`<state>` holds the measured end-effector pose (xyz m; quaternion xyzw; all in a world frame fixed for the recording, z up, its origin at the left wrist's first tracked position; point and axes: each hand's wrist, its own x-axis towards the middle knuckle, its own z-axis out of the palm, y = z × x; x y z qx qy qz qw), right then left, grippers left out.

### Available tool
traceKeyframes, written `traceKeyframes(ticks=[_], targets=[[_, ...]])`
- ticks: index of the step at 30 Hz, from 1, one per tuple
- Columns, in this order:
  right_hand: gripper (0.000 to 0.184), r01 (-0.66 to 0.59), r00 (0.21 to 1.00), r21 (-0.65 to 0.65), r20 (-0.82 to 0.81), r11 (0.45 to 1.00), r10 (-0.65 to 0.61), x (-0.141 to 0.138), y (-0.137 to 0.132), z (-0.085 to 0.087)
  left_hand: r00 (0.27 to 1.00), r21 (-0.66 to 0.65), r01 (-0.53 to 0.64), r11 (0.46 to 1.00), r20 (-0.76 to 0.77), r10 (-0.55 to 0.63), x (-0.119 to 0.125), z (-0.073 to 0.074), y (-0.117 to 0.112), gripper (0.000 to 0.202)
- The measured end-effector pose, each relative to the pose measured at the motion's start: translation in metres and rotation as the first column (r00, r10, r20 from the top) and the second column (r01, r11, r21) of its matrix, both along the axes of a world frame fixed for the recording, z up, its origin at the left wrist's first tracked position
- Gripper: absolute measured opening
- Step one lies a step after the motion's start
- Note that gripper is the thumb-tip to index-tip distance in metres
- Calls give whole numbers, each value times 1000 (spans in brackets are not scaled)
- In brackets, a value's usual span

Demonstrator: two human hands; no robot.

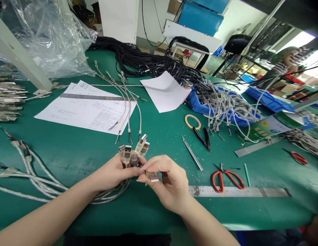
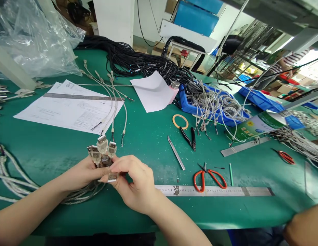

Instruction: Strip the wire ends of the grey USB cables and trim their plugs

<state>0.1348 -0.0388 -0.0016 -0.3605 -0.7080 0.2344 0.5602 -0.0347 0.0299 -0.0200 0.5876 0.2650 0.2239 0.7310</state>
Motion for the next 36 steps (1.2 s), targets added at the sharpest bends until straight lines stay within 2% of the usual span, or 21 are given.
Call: traceKeyframes(ticks=[10,25,30,34,36], targets=[[35,3,998,10,-57,1000,-2,-2,-1,-3,1000,-28,4,1000,-18,-5,-1,0,1,25],[35,-5,1000,20,-22,1000,5,-2,-2,-3,1000,-18,18,1000,-5,-18,-1,4,0,21],[25,108,991,76,71,991,-113,-2,0,3,1000,-13,-9,1000,-22,9,0,0,0,28],[25,91,992,84,82,992,-98,-3,-1,4,1000,-1,-7,1000,-21,7,0,-1,0,30],[26,114,989,45,87,992,-118,-4,-2,2,1000,9,-6,1000,-17,6,1,-1,-1,31]])
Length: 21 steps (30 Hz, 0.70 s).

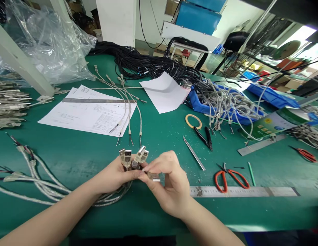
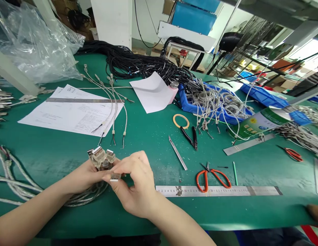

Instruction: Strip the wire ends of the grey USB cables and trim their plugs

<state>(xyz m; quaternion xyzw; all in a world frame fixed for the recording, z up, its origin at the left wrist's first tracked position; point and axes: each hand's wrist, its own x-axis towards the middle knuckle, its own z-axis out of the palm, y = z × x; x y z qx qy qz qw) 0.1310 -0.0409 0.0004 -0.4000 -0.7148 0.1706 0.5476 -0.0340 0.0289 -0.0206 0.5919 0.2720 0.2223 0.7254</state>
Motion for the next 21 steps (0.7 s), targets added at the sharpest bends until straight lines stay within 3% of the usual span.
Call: traceKeyframes(ticks=[4,7,10,15,21], targets=[[28,65,993,-130,-86,989,-76,0,-1,-4,1000,29,14,999,7,-14,1,2,-1,37],[40,-55,996,-158,-76,986,43,2,0,0,999,46,36,998,-6,-36,2,6,-2,35],[39,-200,978,-179,-92,963,186,5,2,5,1000,10,31,999,3,-31,2,9,-2,27],[38,-177,979,-148,-124,973,159,8,3,8,998,-70,30,997,53,-27,0,4,1,29],[37,-288,954,-172,-140,942,266,10,4,10,994,-96,40,995,101,-31,0,-1,2,25]])
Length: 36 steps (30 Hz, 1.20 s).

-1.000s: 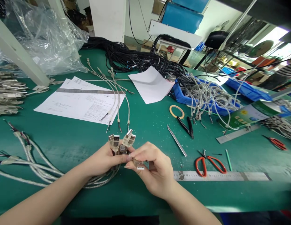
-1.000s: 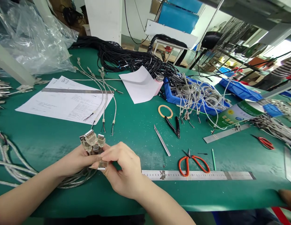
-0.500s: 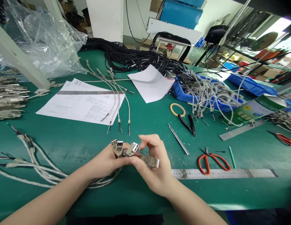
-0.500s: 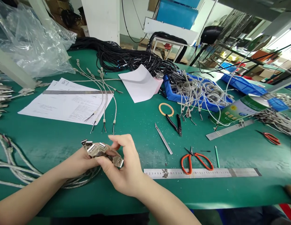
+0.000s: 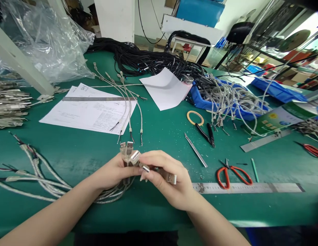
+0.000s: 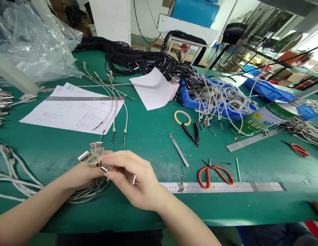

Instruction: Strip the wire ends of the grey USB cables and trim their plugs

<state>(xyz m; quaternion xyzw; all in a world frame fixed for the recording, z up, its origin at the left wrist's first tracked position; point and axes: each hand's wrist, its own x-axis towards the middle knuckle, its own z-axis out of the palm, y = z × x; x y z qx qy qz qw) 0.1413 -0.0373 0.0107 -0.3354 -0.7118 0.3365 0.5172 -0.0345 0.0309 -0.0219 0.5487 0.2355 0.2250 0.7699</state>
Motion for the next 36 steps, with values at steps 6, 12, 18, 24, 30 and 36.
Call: traceKeyframes(ticks=[6,12,18,24,30,36], targets=[[22,127,991,-28,-42,992,-128,-2,-1,-8,999,-48,-14,999,46,17,0,-1,0,23],[23,149,983,71,-123,986,-139,-7,-1,-9,991,-111,-87,990,93,97,-4,0,3,7],[28,146,986,109,-100,983,-135,-8,-3,-10,987,-123,-86,989,128,102,-3,1,2,6],[26,146,987,98,-82,984,-139,-7,-3,-10,990,-79,-94,992,96,101,-3,0,2,3],[24,225,970,-8,-88,974,-225,-9,-6,-11,972,229,-126,965,-165,166,-5,-1,6,14],[54,232,971,-51,-38,971,-234,-8,-6,-11,940,342,-89,936,-281,192,-3,1,4,22]])
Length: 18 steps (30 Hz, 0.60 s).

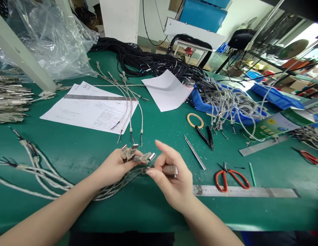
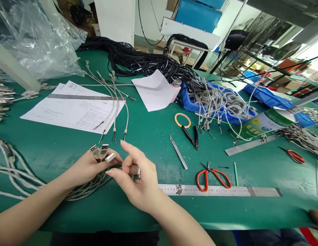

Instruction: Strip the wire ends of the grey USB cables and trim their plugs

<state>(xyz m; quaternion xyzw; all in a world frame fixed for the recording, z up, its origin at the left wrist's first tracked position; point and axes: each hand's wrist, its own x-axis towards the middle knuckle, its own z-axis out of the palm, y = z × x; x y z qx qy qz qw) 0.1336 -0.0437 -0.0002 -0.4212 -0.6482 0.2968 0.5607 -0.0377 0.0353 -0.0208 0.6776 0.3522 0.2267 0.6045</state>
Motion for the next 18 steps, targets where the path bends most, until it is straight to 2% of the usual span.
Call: traceKeyframes(ticks=[2,8,10,15,18], targets=[[51,1,999,20,42,1000,-1,-1,0,0,1000,24,-4,1000,-29,5,2,0,-2,21],[25,179,983,30,36,983,-180,-4,3,1,995,81,-46,996,-86,53,7,-1,-7,20],[22,185,981,59,52,981,-188,-2,5,2,994,98,-52,994,-88,61,7,-1,-8,19],[36,-44,999,47,-10,998,45,3,6,3,998,111,-15,994,-52,21,5,-1,-6,18],[36,-84,996,70,-6,994,84,3,5,3,999,105,16,994,-30,-13,3,-1,-4,17]])
